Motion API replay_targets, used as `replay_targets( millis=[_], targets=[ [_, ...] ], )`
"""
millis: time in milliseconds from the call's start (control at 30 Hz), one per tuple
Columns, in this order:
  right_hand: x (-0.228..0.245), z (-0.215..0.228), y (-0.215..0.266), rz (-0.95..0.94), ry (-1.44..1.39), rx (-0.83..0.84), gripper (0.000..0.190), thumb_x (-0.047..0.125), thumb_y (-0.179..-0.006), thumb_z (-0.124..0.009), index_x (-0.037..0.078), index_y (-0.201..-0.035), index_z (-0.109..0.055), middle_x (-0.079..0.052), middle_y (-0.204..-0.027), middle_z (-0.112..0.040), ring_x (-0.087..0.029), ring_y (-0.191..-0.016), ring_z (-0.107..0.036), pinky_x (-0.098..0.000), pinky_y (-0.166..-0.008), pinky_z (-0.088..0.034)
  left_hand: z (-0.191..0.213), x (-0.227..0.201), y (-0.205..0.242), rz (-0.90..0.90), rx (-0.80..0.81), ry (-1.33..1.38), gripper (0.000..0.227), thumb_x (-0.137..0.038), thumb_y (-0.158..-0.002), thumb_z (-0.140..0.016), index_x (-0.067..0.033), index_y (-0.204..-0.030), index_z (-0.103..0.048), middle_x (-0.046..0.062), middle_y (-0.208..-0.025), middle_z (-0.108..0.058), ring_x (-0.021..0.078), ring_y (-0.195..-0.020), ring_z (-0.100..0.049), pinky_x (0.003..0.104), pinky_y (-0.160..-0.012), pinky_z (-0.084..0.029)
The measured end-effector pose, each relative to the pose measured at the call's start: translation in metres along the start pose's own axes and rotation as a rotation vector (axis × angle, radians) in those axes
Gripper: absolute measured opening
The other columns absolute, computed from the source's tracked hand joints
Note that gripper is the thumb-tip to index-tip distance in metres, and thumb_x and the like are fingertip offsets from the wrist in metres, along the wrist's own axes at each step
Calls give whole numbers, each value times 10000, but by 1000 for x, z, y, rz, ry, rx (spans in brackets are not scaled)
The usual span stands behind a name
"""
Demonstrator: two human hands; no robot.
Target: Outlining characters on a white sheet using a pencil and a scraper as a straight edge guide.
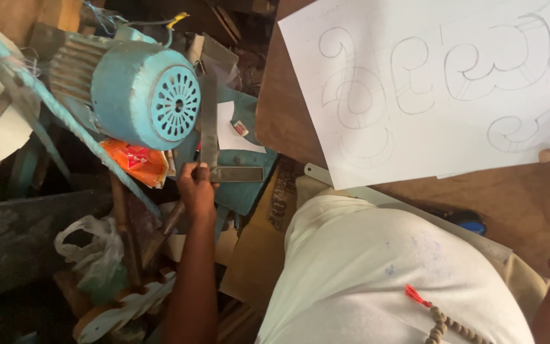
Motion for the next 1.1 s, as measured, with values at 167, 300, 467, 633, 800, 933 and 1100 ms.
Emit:
replay_targets(
  millis=[167,300,467,633,800,933,1100],
  targets=[
    [47,16,-15,137,-27,-56,426,-109,-1006,-631,-48,-1411,-515,-274,-1426,-546,-292,-1353,-542,-436,-1056,-505,9,-2,-3,-109,36,-327,167,-163,-989,-651,2,-966,-636,109,-842,-694,193,-669,-669,355,-563,-558],
    [61,29,-18,106,210,-37,461,22,-920,-725,38,-1369,-619,-165,-1607,-543,-353,-1596,-376,-580,-1328,-133,14,-4,0,-328,62,-857,349,-364,-1003,-681,-31,-1092,-731,237,-1007,-728,438,-938,-695,518,-823,-523],
    [46,32,-17,182,265,-67,437,70,-964,-759,78,-1380,-623,-108,-1649,-531,-330,-1617,-365,-535,-1351,-126,-14,-74,34,-486,86,-1019,277,-280,-1022,-765,-39,-1146,-712,190,-1064,-729,380,-960,-696,498,-830,-532],
    [50,28,-17,251,214,-85,432,68,-992,-768,100,-1396,-619,-95,-1630,-538,-301,-1608,-355,-523,-1338,-124,-72,-162,83,-715,190,-791,146,-122,-1058,-713,-23,-1157,-672,150,-1127,-655,298,-1022,-665,436,-858,-545],
    [49,29,-18,237,228,-106,430,65,-986,-767,100,-1391,-625,-96,-1627,-542,-301,-1605,-358,-521,-1336,-122,-182,-256,184,-1109,843,-214,127,-28,-977,-635,-26,-1094,-685,155,-1035,-717,324,-916,-708,412,-795,-563],
    [52,32,-20,217,231,-89,425,83,-981,-771,95,-1382,-629,-95,-1613,-540,-304,-1599,-356,-521,-1328,-124,-255,-251,265,-1400,1251,-250,140,-105,-918,-659,-59,-1040,-709,118,-1057,-714,283,-963,-697,434,-873,-554],
    [50,30,-20,224,247,-85,397,120,-984,-770,90,-1360,-646,-108,-1598,-544,-317,-1575,-361,-524,-1308,-125,-292,-234,310,-1586,1555,-441,225,-201,-799,-687,-103,-997,-727,118,-1071,-691,313,-1064,-646,487,-883,-509]
  ],
)
Point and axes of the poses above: each hand's wrist, its own y-axis away from the middle knuckle, its own z-axis out of the back of the hand, x = y × z, the point moved 4 cm from there along -y, towards the middle knuckle
